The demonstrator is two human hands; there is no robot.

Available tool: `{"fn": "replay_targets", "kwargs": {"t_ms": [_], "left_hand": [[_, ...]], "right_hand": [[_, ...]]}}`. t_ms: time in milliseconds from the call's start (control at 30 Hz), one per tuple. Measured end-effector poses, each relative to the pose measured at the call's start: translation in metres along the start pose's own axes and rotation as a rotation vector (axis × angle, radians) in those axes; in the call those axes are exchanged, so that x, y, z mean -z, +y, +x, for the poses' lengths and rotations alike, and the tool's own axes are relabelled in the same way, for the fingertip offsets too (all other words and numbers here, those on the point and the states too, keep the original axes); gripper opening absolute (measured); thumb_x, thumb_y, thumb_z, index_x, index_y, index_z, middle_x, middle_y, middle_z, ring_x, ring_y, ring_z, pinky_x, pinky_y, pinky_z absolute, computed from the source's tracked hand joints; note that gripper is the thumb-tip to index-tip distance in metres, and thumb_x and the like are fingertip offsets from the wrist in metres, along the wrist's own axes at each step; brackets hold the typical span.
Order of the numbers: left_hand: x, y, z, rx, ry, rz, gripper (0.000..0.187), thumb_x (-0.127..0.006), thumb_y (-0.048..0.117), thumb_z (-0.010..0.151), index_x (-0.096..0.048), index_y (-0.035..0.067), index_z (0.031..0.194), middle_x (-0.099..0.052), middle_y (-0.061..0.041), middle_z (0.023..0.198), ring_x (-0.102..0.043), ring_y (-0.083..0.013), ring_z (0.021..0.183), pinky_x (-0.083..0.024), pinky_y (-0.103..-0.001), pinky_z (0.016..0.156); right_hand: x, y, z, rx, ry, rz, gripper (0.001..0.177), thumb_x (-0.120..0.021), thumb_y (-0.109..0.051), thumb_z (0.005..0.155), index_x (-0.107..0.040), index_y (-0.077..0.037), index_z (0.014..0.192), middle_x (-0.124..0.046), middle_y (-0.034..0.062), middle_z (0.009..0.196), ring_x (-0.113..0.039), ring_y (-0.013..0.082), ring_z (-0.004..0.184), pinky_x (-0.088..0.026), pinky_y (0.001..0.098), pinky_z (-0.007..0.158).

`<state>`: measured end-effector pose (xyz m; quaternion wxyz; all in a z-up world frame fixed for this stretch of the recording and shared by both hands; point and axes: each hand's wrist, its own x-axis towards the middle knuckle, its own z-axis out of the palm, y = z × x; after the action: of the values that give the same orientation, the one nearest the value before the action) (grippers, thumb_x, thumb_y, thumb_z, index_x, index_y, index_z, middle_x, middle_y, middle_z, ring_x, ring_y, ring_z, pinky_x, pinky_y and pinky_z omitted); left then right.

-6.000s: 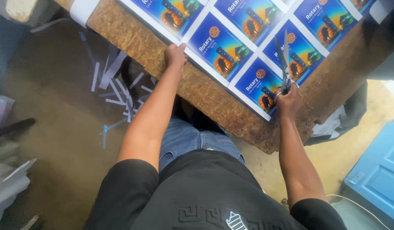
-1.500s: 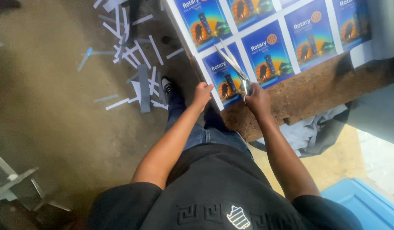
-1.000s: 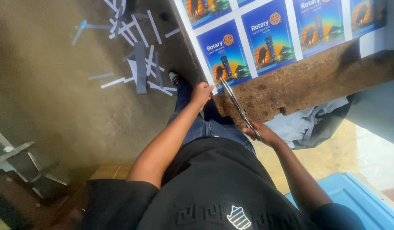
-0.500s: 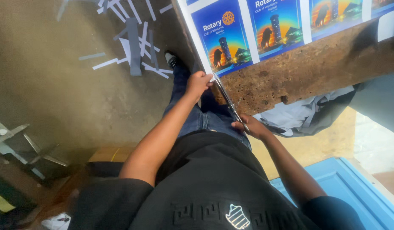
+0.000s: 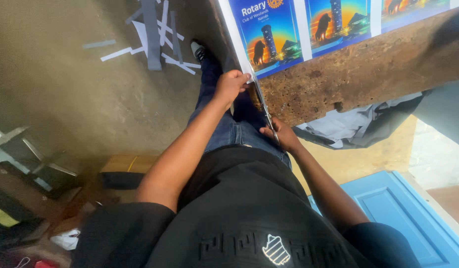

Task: The person uses scissors to cut individual posters from a large printed sheet laid on a wooden table. They trim the white borders around each poster, separating them one by one and stacking the cut pieces on the table.

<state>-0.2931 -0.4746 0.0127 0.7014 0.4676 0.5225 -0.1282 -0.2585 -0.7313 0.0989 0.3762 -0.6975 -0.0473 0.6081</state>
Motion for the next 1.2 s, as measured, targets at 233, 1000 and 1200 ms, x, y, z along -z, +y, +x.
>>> {"fn": "replay_targets", "kwargs": {"t_ms": [233, 1000, 1200], "left_hand": [[0.002, 0.000, -0.001, -0.006, -0.017, -0.009, 0.019, -0.078, 0.024, 0.088, -0.069, 0.007, 0.085, -0.070, -0.006, 0.076, -0.077, -0.0132, 0.073, -0.063, -0.021, 0.064], [0.003, 0.002, 0.000, -0.032, -0.045, 0.020, 0.021, -0.078, 0.024, 0.089, -0.070, 0.006, 0.085, -0.072, -0.011, 0.078, -0.078, -0.0148, 0.074, -0.063, -0.021, 0.064], [0.003, 0.004, -0.002, -0.038, -0.048, 0.017, 0.020, -0.078, 0.023, 0.089, -0.070, 0.005, 0.084, -0.071, -0.010, 0.076, -0.078, -0.0151, 0.073, -0.063, -0.020, 0.064]], "right_hand": [[-0.006, 0.004, 0.001, 0.023, 0.023, 0.034, 0.036, -0.087, -0.041, 0.086, -0.066, -0.012, 0.090, -0.061, 0.0045, 0.062, -0.059, 0.0149, 0.060, -0.044, 0.0273, 0.055], [-0.006, 0.026, 0.010, -0.057, 0.091, -0.153, 0.032, -0.080, -0.044, 0.087, -0.065, -0.015, 0.087, -0.061, 0.0096, 0.065, -0.062, 0.0244, 0.066, -0.048, 0.0381, 0.062], [-0.004, 0.022, 0.009, -0.021, 0.097, -0.119, 0.033, -0.080, -0.044, 0.089, -0.065, -0.014, 0.084, -0.062, 0.0074, 0.062, -0.061, 0.0185, 0.064, -0.046, 0.0322, 0.058]]}}
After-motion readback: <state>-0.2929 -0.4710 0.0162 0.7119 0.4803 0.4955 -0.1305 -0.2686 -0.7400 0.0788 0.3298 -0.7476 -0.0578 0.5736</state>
